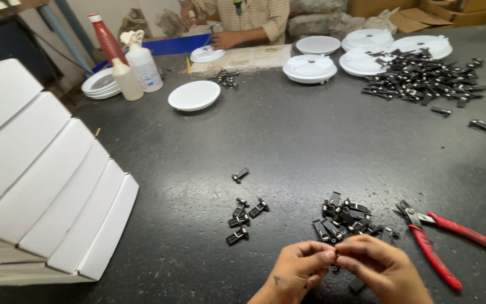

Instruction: The person uses red-handled pliers to trim small black plastic components on a dark workbench. They repeatedly pick up a component, trim it, and place it into a pile. Another person is visible in the background working with white plastic parts.

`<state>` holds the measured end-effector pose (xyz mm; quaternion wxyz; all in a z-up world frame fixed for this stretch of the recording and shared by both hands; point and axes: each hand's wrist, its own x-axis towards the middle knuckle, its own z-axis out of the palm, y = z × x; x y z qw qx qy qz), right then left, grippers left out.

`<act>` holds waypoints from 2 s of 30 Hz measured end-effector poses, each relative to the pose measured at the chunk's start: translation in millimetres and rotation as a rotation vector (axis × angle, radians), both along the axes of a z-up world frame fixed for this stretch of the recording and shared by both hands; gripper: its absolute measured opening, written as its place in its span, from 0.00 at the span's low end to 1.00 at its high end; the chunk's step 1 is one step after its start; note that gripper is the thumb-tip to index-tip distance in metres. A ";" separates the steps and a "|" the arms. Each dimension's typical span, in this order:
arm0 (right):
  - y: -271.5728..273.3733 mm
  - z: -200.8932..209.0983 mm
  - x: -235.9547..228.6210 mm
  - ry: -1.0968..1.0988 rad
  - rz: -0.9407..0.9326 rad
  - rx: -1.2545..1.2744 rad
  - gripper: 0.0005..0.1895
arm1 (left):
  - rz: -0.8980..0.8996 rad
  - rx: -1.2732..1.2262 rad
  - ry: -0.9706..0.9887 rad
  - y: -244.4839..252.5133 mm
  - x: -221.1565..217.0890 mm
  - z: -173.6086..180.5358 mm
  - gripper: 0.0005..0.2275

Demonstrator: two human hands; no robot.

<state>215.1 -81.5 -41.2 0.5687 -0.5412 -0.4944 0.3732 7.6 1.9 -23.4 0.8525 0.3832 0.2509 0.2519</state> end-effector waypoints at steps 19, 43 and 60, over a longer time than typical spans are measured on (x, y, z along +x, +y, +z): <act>12.9 -36.0 -57.0 0.142 0.132 -0.172 0.09 | 0.391 -0.335 -0.040 -5.8 8.4 38.7 0.15; 0.8 10.8 -14.2 0.207 -0.187 -0.127 0.13 | 0.286 0.242 0.002 -10.2 3.7 14.5 0.14; 7.6 -16.3 3.4 0.279 -0.194 -0.192 0.13 | 0.394 0.443 0.029 -21.1 14.7 5.5 0.12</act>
